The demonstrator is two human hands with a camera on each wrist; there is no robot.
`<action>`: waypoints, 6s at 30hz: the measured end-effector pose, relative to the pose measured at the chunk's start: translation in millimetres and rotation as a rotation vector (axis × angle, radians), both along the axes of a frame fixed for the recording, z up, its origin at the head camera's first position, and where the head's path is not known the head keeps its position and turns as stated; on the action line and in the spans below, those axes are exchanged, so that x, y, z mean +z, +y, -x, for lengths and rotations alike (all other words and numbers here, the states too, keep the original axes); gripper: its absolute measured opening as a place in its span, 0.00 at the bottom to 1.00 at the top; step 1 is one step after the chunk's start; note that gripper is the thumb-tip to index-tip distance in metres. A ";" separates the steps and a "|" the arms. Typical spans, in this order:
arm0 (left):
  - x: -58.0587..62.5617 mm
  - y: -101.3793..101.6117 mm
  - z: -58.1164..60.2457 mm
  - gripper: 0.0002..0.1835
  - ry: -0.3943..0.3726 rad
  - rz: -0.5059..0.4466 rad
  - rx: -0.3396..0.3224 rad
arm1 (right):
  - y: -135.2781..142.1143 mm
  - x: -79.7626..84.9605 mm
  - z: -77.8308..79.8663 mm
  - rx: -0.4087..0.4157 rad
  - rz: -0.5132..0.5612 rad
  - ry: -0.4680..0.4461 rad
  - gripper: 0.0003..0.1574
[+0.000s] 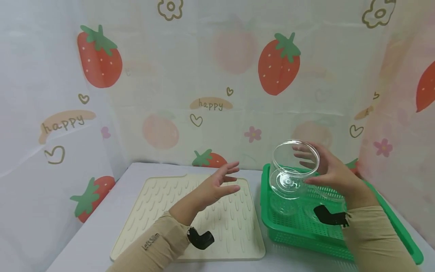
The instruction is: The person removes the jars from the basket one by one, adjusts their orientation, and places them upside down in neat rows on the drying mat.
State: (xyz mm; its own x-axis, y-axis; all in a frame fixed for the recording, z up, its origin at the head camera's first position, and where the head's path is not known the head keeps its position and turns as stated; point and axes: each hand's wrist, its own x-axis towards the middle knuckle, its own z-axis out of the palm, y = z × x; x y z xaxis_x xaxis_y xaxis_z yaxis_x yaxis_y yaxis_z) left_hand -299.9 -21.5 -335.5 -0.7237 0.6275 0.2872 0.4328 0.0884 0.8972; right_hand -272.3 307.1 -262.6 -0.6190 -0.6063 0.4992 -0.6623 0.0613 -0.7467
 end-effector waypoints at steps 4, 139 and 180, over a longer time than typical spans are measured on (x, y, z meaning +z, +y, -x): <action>4.2 -11.9 -5.0 0.34 0.001 -0.010 0.019 | -13.0 0.6 1.8 0.024 0.104 0.011 0.54; -7.0 -73.6 -33.0 0.47 0.353 0.603 0.603 | -213.3 -102.4 19.7 -0.345 -0.423 -0.019 0.61; 16.4 -159.4 -34.8 0.37 0.121 0.211 0.605 | -308.7 -128.9 91.4 -0.440 0.110 -0.349 0.58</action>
